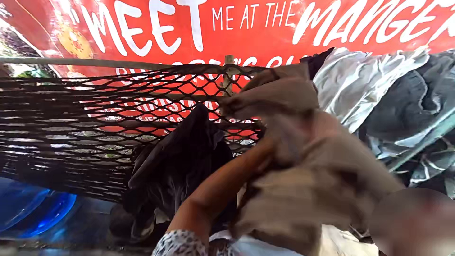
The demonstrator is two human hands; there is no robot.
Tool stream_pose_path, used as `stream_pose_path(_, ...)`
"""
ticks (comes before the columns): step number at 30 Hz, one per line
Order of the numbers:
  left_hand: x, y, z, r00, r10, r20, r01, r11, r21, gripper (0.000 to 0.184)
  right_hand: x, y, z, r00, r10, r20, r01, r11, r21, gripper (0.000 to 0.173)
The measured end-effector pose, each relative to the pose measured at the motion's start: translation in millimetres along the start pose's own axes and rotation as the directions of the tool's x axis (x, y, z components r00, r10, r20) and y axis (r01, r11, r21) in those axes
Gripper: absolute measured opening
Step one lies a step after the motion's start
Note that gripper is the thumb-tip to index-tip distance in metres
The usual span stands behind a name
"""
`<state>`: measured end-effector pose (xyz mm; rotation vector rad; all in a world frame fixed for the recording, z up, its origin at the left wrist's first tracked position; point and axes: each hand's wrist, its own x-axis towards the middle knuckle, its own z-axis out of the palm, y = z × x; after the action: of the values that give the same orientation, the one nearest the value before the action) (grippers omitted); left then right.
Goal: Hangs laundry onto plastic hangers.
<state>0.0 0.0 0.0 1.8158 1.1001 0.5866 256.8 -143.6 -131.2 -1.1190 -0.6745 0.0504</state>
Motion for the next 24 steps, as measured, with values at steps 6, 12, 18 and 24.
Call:
stream_pose_path(6,34,-103,27,0.982,0.188,0.018,-0.182,0.917,0.356,0.042,-30,-7,-8,0.962,-0.180,0.207,0.212,0.967,-0.143,0.032)
stream_pose_path(12,-73,-138,16,0.503,0.537,-0.677,-0.386,0.841,0.380,0.065,-100,-7,36,0.556,-0.224,0.800,0.592,0.783,-0.193,0.034)
stream_pose_path(18,-174,-181,2,0.660,0.297,-0.690,-0.145,0.952,0.271,0.052,-185,-5,109,0.073,-0.101,0.992,0.433,0.899,0.059,0.029)
stream_pose_path(24,-247,-208,1,0.416,0.042,-0.908,-0.113,0.994,-0.006,0.036,-212,-29,169,-0.498,0.036,0.866,0.107,0.994,0.020,0.034)
